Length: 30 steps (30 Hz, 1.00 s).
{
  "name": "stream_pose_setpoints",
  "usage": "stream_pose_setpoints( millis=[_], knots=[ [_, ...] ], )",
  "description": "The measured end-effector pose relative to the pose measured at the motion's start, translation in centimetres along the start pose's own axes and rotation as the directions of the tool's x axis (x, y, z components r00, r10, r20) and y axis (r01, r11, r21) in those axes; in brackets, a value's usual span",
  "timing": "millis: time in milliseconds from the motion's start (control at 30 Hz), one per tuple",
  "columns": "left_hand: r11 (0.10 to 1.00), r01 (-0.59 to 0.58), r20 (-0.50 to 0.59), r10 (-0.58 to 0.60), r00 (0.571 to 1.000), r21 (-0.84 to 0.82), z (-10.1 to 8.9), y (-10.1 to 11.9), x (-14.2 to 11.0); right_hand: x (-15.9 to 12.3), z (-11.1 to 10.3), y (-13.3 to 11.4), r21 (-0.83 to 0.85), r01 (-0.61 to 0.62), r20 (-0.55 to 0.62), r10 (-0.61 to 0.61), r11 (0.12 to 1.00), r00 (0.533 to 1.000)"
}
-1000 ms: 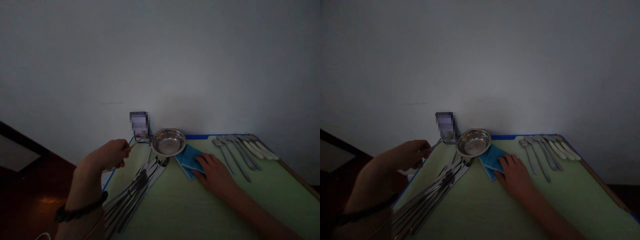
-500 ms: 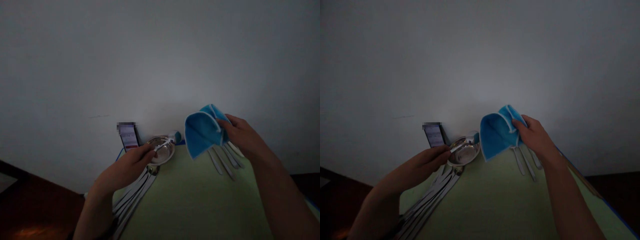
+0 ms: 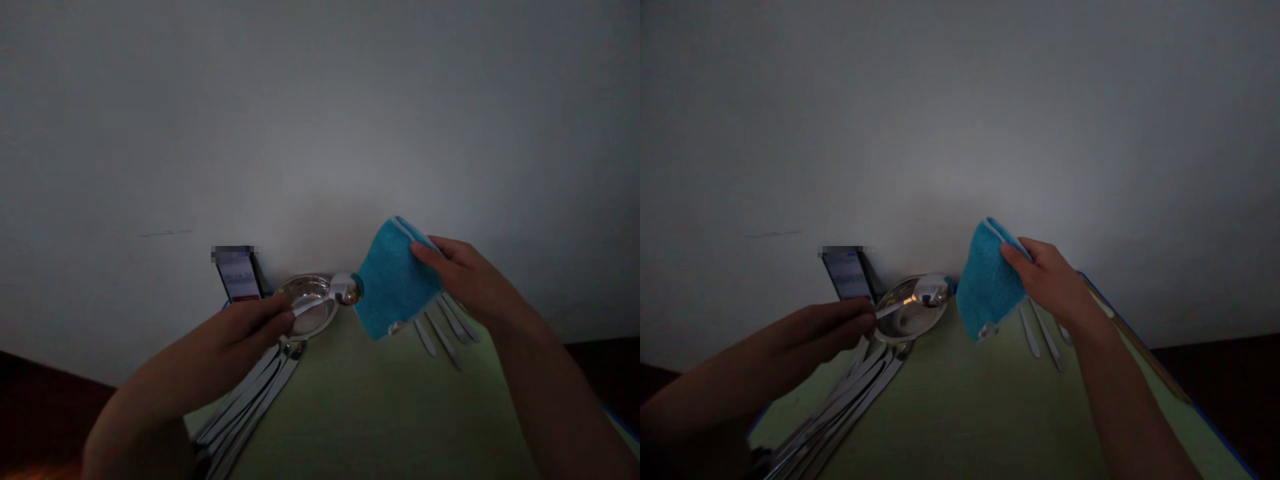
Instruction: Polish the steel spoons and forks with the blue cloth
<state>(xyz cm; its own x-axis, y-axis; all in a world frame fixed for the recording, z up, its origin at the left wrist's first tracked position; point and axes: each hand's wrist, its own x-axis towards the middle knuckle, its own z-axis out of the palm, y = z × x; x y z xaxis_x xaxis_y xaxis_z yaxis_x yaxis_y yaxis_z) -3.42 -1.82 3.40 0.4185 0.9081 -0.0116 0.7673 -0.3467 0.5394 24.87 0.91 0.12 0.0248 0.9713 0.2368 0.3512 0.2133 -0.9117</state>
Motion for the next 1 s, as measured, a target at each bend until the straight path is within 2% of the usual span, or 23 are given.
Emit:
stream_pose_setpoints(
  millis=[133, 200, 267, 333, 400, 533, 600, 700, 800, 900, 1000],
  knots=[
    [0.993, -0.013, 0.107, 0.0, 0.994, 0.119, 0.3, -0.4, 0.9, -0.4, 0.7, -0.7, 0.047, 0.064, -0.011, -0.064, 0.997, 0.998],
    [0.987, -0.025, 0.095, 0.01, 0.995, 0.156, 0.7, -0.2, 1.6, -1.0, 1.3, -1.4, -0.014, 0.14, 0.101, -0.138, 0.99, 0.985],
    [0.983, -0.066, 0.07, 0.055, 0.996, 0.174, 1.2, 0.2, 2.3, -1.5, 1.9, -2.1, -0.082, 0.237, 0.279, -0.206, 0.968, 0.938],
    [0.971, -0.083, 0.038, 0.076, 0.996, 0.226, 1.8, 0.6, 2.9, -1.9, 2.6, -2.4, -0.102, 0.295, 0.384, -0.236, 0.95, 0.893],
    [0.957, -0.088, 0.027, 0.084, 0.996, 0.275, 2.3, 0.8, 3.2, -1.8, 3.0, -2.3, -0.136, 0.323, 0.395, -0.248, 0.937, 0.885],
    [0.943, -0.116, 0.026, 0.113, 0.993, 0.311, 2.6, 1.1, 3.1, -1.2, 3.3, -1.3, -0.295, 0.401, 0.336, -0.299, 0.867, 0.893],
    [0.929, -0.109, -0.005, 0.118, 0.993, 0.355, 2.4, 1.2, 2.8, -0.9, 3.2, -1.0, -0.331, 0.401, 0.381, -0.268, 0.854, 0.885],
    [0.905, -0.095, -0.056, 0.129, 0.99, 0.414, 2.1, 1.4, 2.5, -1.0, 2.7, -1.1, -0.317, 0.365, 0.518, -0.162, 0.875, 0.84],
    [0.917, -0.142, -0.036, 0.168, 0.985, 0.373, 2.0, 1.5, 2.5, -1.1, 2.1, -1.6, -0.246, 0.304, 0.592, -0.106, 0.92, 0.799],
    [0.947, -0.196, 0.006, 0.202, 0.979, 0.255, 2.2, 1.6, 3.1, -1.2, 1.6, -1.9, -0.175, 0.244, 0.589, -0.097, 0.954, 0.802],
    [0.967, -0.167, -0.001, 0.17, 0.985, 0.194, 2.5, 1.5, 3.7, -1.2, 1.8, -1.8, -0.122, 0.214, 0.521, -0.121, 0.969, 0.845]
  ],
)
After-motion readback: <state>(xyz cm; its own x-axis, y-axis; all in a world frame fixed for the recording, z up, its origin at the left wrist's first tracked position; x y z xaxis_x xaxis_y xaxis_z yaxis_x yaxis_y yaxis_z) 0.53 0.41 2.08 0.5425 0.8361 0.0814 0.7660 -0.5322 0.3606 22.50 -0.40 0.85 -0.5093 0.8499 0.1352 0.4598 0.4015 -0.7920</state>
